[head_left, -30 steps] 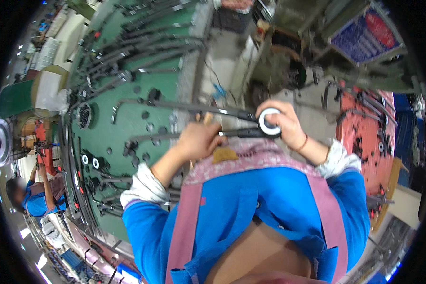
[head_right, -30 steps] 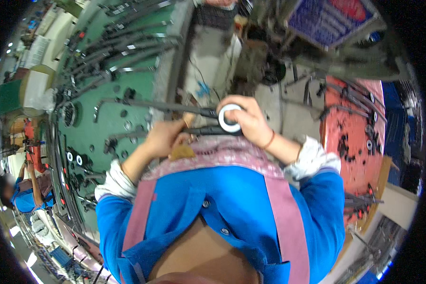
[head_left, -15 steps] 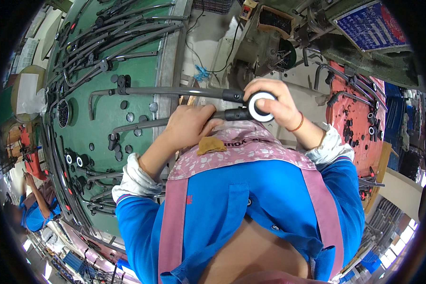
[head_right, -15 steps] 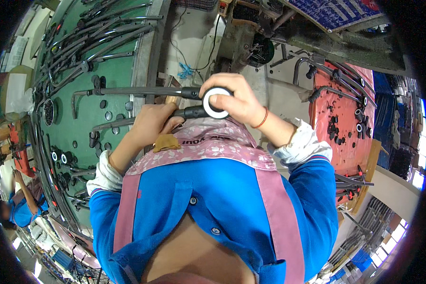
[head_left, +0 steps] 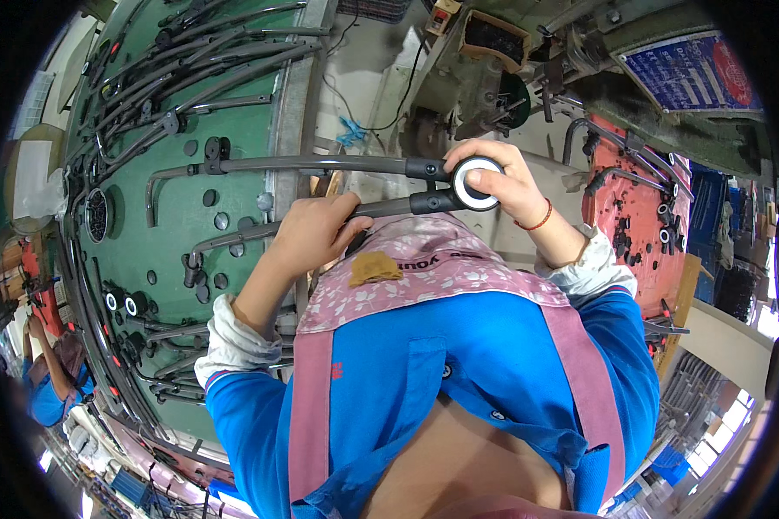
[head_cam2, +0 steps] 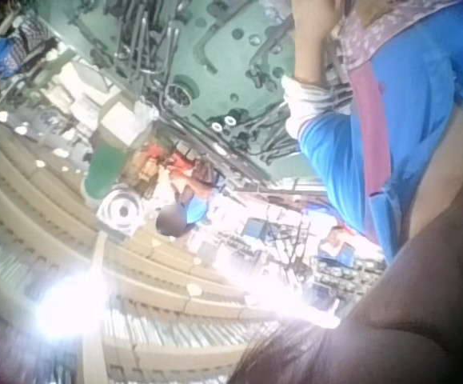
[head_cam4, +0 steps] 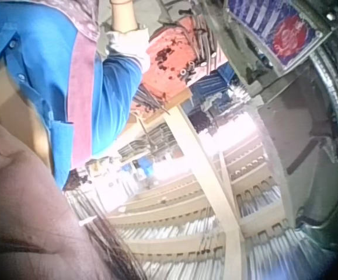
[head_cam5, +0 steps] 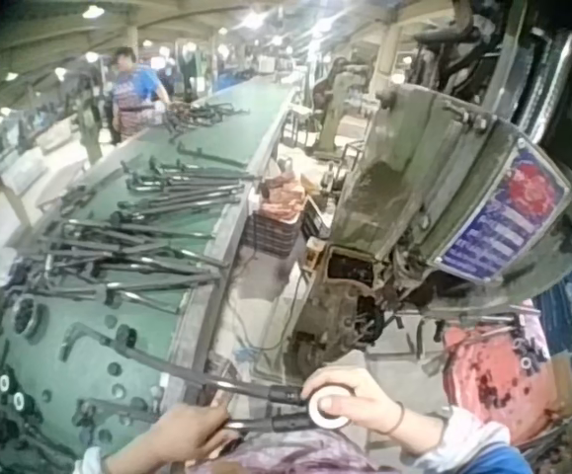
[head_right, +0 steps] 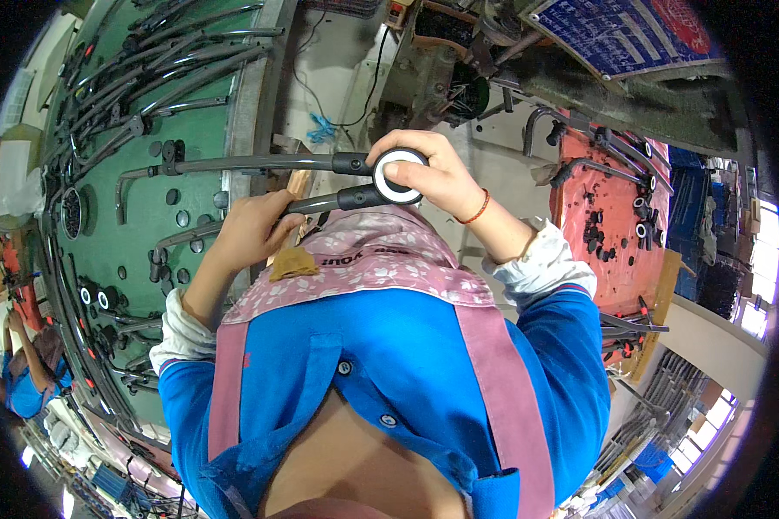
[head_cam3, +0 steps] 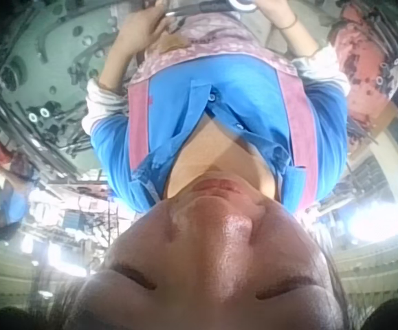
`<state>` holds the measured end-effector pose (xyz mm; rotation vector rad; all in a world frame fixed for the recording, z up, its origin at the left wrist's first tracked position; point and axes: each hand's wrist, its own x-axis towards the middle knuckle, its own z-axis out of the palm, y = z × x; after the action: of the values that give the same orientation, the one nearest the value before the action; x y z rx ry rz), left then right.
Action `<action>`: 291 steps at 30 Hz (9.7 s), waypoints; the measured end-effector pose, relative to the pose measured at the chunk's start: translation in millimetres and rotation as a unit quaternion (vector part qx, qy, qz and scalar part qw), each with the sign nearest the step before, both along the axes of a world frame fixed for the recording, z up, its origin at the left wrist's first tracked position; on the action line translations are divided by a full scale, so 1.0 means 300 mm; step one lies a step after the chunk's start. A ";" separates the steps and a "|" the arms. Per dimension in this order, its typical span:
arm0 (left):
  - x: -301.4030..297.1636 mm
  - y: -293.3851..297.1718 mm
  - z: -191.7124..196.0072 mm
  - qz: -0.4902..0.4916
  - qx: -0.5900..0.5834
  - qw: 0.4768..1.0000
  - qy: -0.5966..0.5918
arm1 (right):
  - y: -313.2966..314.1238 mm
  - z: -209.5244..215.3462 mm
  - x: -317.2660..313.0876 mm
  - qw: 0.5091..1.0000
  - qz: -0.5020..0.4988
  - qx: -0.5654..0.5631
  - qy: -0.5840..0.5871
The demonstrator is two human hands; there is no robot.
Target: The person repeatedly picks up long metal rods and small black circular components, inserts the components onto the rods, and places the assembled units onto a green workbench. The process is repeated continuously with multiple rods and components.
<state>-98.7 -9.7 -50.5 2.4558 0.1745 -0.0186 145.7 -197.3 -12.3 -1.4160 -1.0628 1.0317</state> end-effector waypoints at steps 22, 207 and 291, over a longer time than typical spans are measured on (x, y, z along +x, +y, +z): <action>0.248 0.040 0.148 -0.086 0.215 0.966 -0.119 | -0.170 -0.028 0.129 0.976 -0.214 0.030 -0.031; 0.415 -0.318 -0.091 -0.072 0.291 0.946 -0.121 | -0.770 -0.217 0.149 0.868 -0.109 -0.089 -0.477; 0.230 -0.287 0.061 -0.036 0.145 0.979 -0.136 | -0.191 0.014 0.097 0.777 -0.057 -0.080 -0.621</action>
<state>-29.6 -96.0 -32.1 2.7209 -0.0362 0.3323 174.7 -254.5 -8.2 -2.3358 -1.7668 -0.0781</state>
